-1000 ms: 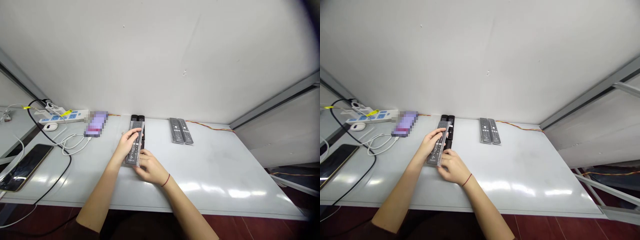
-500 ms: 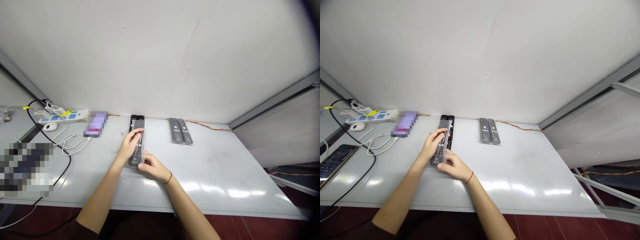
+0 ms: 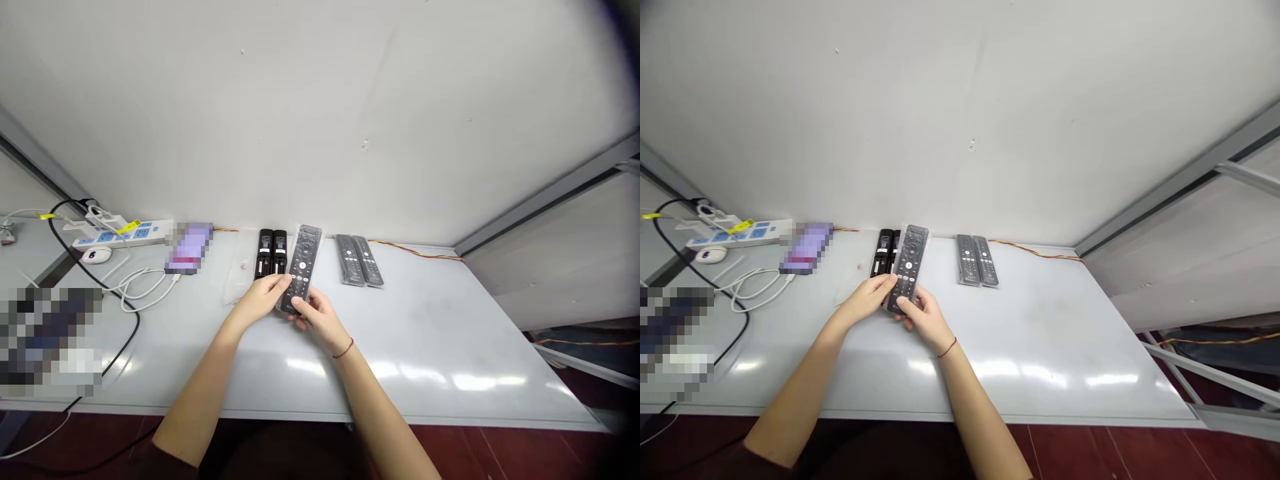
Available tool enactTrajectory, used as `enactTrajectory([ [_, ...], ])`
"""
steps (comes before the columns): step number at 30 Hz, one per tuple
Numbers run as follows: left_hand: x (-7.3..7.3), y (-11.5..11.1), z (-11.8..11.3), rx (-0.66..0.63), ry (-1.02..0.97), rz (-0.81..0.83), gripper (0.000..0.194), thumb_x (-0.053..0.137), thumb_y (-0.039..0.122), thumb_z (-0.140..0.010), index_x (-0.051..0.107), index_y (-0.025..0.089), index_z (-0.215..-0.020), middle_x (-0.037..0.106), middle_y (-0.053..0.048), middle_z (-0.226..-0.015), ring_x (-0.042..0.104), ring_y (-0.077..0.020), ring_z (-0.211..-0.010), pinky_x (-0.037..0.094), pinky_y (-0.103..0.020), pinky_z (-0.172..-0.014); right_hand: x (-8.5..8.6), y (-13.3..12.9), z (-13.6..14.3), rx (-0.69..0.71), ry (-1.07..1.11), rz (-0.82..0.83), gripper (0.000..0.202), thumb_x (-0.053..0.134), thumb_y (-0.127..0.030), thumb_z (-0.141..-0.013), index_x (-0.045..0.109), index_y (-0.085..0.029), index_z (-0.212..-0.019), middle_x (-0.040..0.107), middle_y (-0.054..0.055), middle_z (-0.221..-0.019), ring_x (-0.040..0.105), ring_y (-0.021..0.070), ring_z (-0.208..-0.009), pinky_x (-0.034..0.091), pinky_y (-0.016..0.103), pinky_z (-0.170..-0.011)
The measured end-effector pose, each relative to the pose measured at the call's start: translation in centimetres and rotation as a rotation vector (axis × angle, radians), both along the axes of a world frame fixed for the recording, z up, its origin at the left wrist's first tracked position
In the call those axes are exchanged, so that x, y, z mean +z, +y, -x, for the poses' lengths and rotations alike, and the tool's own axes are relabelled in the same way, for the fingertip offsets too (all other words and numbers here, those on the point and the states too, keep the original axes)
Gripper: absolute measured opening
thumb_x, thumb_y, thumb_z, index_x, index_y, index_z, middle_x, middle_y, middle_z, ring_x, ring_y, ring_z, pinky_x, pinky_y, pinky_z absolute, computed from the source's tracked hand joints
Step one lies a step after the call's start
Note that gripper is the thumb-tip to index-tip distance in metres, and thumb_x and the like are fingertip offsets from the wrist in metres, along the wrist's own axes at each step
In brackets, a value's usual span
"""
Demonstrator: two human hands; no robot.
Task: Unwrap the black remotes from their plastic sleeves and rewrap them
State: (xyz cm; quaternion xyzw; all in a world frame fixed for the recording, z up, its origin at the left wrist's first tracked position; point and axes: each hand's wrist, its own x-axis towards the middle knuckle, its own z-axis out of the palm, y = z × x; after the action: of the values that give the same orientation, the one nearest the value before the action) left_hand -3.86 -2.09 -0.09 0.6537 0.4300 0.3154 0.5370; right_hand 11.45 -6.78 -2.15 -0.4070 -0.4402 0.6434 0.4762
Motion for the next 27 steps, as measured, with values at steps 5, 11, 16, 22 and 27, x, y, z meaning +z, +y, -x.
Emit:
enactTrajectory([
  [5,-0.1,0.4,0.5,-0.083,-0.162,0.198,0.051,0.055,0.052,-0.082,0.059,0.017,-0.120,0.067,-0.007,-0.100,0.063,-0.0191,-0.085,0.053,-0.029,-0.069,0.5,0.0,-0.7,-0.062,-0.056,-0.016,0.037,0.066,-0.042,-0.078,0.059,-0.020,-0.106,0.061,0.004,-0.082,0.058,0.0136,-0.061,0.037,0.020,-0.038],
  [11,-0.3,0.5,0.6,-0.108,-0.219,0.207,0.047,0.062,0.042,-0.080,0.060,0.016,-0.119,0.069,-0.009,-0.101,0.064,-0.0207,-0.092,0.052,-0.034,-0.080,1.1,0.0,-1.2,-0.053,-0.111,-0.061,0.039,0.064,-0.043,-0.080,0.057,-0.019,-0.110,0.064,0.006,-0.088,0.059,0.0146,-0.064,0.042,0.021,-0.041],
  [16,-0.4,0.4,0.3,-0.004,-0.128,0.047,0.038,0.059,0.041,-0.080,0.066,0.016,-0.108,0.069,-0.008,-0.098,0.064,-0.0173,-0.078,0.053,-0.030,-0.070,0.6,0.1,-1.0,-0.090,-0.133,-0.098,0.041,0.064,-0.045,-0.079,0.058,-0.020,-0.111,0.065,0.008,-0.103,0.062,0.0200,-0.082,0.053,0.029,-0.056],
  [22,-0.4,0.2,-0.1,0.125,0.057,-0.141,0.037,0.054,0.043,-0.082,0.064,0.019,-0.108,0.065,-0.004,-0.084,0.058,-0.0124,-0.061,0.049,-0.026,-0.061,1.0,0.4,-2.5,-0.259,-0.128,-0.126,0.041,0.063,-0.046,-0.079,0.060,-0.020,-0.110,0.066,0.008,-0.111,0.061,0.0243,-0.098,0.054,0.039,-0.082],
  [27,-0.1,0.4,0.6,0.247,0.149,-0.211,0.035,0.047,0.043,-0.086,0.067,0.020,-0.103,0.069,-0.004,-0.084,0.060,-0.0150,-0.071,0.048,-0.026,-0.069,2.3,1.2,-10.8,-0.583,-0.216,-0.121,0.039,0.068,-0.044,-0.074,0.063,-0.019,-0.104,0.066,0.007,-0.108,0.062,0.0217,-0.095,0.053,0.038,-0.084],
])
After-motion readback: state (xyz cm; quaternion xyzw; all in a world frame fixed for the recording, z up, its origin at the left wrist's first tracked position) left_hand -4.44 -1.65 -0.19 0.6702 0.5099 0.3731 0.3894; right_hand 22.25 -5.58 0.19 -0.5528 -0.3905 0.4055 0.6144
